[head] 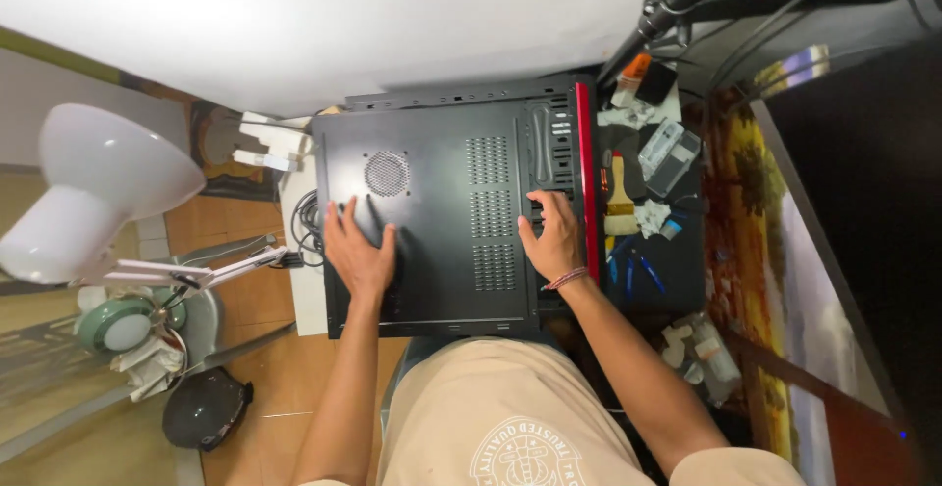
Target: The person cleans the exterior of a desktop computer case using a toothbrush and a brush, then removes the side panel to access the interior. They proceed to disconnect several internal cables, including a yellow SATA power cable and a red-and-white connector, from the motherboard and drive bay area.
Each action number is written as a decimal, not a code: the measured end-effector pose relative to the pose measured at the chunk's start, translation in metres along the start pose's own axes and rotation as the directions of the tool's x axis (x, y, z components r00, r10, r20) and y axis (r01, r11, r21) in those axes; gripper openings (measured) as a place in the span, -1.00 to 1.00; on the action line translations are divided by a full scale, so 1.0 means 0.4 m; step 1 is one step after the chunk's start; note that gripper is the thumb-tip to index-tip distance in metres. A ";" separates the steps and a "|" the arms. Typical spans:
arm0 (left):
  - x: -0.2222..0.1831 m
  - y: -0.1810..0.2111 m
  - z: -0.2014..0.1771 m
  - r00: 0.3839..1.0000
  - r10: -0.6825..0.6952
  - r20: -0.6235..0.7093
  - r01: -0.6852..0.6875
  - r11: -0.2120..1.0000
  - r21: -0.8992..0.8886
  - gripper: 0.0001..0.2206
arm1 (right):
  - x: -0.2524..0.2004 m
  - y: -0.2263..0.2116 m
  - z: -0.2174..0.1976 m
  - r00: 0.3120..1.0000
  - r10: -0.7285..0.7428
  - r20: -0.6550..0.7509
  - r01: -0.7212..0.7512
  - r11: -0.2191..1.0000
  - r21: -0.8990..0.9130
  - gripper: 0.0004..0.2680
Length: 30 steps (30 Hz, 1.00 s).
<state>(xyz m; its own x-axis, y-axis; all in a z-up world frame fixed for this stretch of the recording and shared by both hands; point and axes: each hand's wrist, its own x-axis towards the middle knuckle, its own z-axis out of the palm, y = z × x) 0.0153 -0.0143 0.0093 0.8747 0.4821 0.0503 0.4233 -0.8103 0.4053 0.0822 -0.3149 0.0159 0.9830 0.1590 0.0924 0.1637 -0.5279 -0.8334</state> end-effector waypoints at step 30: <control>0.170 -0.022 -0.213 0.950 0.270 0.157 -0.043 0.611 -0.791 -0.63 | 0.018 0.049 0.061 0.791 0.485 -0.373 -0.514 0.858 0.024 -0.49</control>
<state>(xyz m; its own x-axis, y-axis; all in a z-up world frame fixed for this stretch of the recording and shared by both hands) 0.0511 0.0540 0.0868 0.9823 0.1871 0.0138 0.0343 -0.2518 0.9672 0.0903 -0.3037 -0.0133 0.8884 -0.4410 -0.1279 -0.3668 -0.5139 -0.7755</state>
